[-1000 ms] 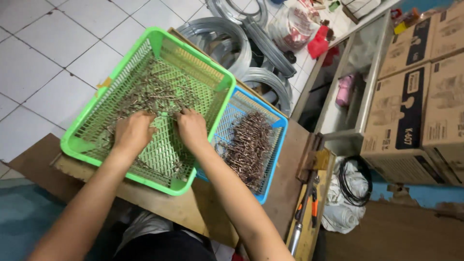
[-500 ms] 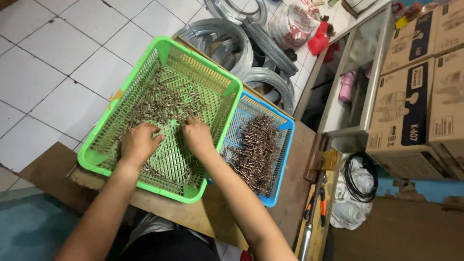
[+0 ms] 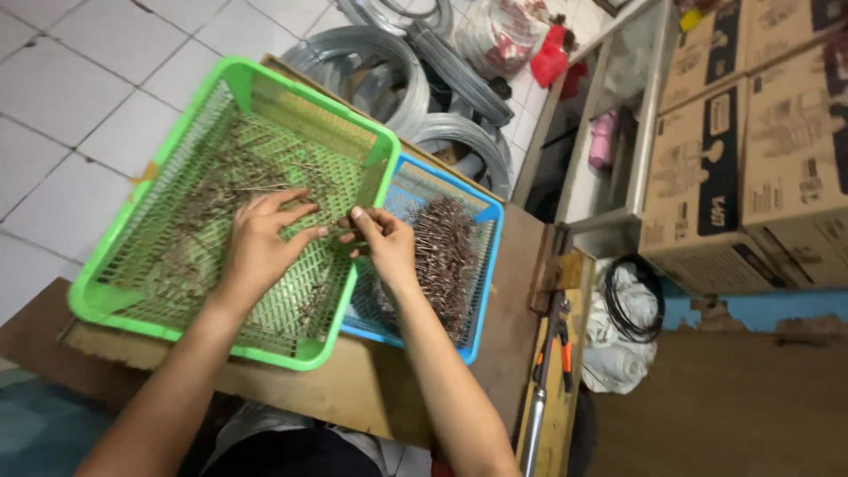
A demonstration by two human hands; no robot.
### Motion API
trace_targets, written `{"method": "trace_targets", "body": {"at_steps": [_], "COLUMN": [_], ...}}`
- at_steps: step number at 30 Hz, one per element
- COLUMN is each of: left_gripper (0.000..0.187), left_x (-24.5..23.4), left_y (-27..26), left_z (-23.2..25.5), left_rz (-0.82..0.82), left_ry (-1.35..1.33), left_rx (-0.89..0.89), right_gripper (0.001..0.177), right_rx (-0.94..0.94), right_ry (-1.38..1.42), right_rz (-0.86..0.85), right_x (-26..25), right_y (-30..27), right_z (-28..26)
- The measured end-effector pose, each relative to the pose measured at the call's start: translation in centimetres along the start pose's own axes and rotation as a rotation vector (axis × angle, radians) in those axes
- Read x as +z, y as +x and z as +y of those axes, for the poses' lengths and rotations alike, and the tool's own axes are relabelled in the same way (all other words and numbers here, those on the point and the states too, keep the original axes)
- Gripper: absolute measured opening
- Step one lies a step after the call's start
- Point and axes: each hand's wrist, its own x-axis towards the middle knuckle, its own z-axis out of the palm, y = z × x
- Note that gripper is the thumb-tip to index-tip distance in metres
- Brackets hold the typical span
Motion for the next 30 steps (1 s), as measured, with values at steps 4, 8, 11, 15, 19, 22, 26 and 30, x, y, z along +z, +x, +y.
{"method": "trace_targets", "body": {"at_steps": [4,8,11,15,19,22,26,30], "left_gripper": [0.016,0.015,0.014,0.012,0.01,0.011,0.008,0.007], "left_x": [3.1,7.4,11.9,18.8,25.7,30.7,37.1,38.8], "left_y": [0.3,1.1,0.9,-0.5,-0.9,-0.6,-0.3,0.3], "left_z": [3.0,6.0,8.1,9.8,11.5,12.3,12.4,14.0], "left_rz": [-0.096,-0.176,-0.264,-0.347,-0.358,-0.362,-0.4,-0.393], "left_ry": [-0.076,-0.206,-0.175,-0.085,-0.071,-0.115,-0.169,-0.173], "left_rx": [-0.013,0.121,0.223,0.347,0.39,0.448,0.405,0.327], "right_gripper": [0.027,0.024,0.027,0.041,0.042,0.054,0.039,0.044], "right_rx": [0.003,-0.005,0.02,-0.043,-0.143,0.274,0.385,0.475], "right_ry": [0.046,0.135,0.116,-0.373,-1.261,-1.295,-1.049,-0.8], "right_rz": [0.084,0.166,0.247,0.438,0.752,0.67,0.646,0.585], "right_x": [-3.1,-8.4,-13.7,-23.6,-29.2,-34.0,-39.2,-39.5], "right_y": [-2.3,-4.2,-6.1,-10.6,-18.2,-21.5,-24.2,-25.1], "right_z": [-1.2,-1.3,-0.8,0.0,-5.3,-2.6,3.7,4.3]}}
